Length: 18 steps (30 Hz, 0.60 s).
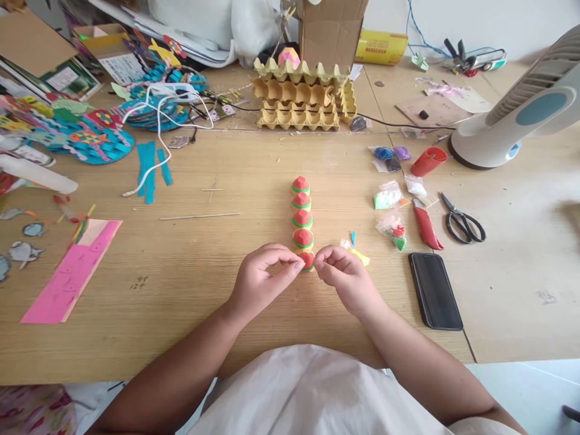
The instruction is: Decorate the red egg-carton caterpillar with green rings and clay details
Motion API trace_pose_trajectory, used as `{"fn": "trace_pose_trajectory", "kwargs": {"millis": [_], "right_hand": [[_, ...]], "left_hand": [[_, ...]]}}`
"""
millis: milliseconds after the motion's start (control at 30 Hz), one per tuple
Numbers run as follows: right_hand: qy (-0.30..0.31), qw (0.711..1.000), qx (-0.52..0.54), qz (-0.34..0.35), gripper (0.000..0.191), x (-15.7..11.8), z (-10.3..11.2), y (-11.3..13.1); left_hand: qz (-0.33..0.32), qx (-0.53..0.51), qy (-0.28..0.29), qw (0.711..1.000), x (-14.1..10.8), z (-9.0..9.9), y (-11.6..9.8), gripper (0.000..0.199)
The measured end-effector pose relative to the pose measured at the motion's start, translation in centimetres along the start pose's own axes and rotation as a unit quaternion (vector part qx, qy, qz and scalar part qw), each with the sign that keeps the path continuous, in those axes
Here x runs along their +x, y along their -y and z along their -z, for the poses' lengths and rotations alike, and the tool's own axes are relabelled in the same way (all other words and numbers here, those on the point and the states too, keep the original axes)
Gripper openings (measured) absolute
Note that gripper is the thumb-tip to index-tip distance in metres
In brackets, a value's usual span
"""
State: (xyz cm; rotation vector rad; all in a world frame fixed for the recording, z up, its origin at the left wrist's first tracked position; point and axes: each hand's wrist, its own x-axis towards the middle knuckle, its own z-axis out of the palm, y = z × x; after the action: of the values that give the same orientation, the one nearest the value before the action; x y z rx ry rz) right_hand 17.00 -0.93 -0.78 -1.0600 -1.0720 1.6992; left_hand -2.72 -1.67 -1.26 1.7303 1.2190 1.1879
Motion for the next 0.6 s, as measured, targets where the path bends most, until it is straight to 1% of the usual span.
{"fn": "trace_pose_trajectory", "kwargs": {"millis": [67, 133, 200, 267, 400, 467, 600], "right_hand": [[-0.015, 1.000, 0.007, -0.003, 0.020, 0.15, 0.21, -0.15], [-0.026, 1.000, 0.014, -0.008, 0.019, 0.30, 0.43, -0.33], [-0.029, 0.999, 0.021, -0.014, 0.019, 0.44, 0.63, -0.47], [-0.032, 0.999, 0.026, -0.019, 0.020, 0.56, 0.74, -0.54], [-0.036, 0.999, 0.025, -0.019, 0.021, 0.76, 0.70, -0.50], [-0.039, 0.999, 0.024, -0.022, 0.021, 0.83, 0.63, -0.44], [-0.044, 0.998, 0.026, -0.029, 0.020, 0.88, 0.54, -0.33]], "left_hand": [[0.018, 0.026, 0.010, 0.999, 0.18, 0.28, 0.22, 0.009], [0.017, 0.061, 0.032, 0.997, 0.36, 0.48, 0.39, 0.009], [-0.007, 0.105, 0.057, 0.993, 0.49, 0.54, 0.56, 0.008], [-0.049, 0.160, 0.069, 0.983, 0.54, 0.51, 0.75, 0.008], [-0.141, 0.280, 0.075, 0.947, 0.40, 0.47, 0.94, 0.013], [-0.156, 0.309, 0.086, 0.934, 0.29, 0.50, 0.88, 0.015], [-0.158, 0.329, 0.098, 0.926, 0.14, 0.50, 0.69, 0.015]]}}
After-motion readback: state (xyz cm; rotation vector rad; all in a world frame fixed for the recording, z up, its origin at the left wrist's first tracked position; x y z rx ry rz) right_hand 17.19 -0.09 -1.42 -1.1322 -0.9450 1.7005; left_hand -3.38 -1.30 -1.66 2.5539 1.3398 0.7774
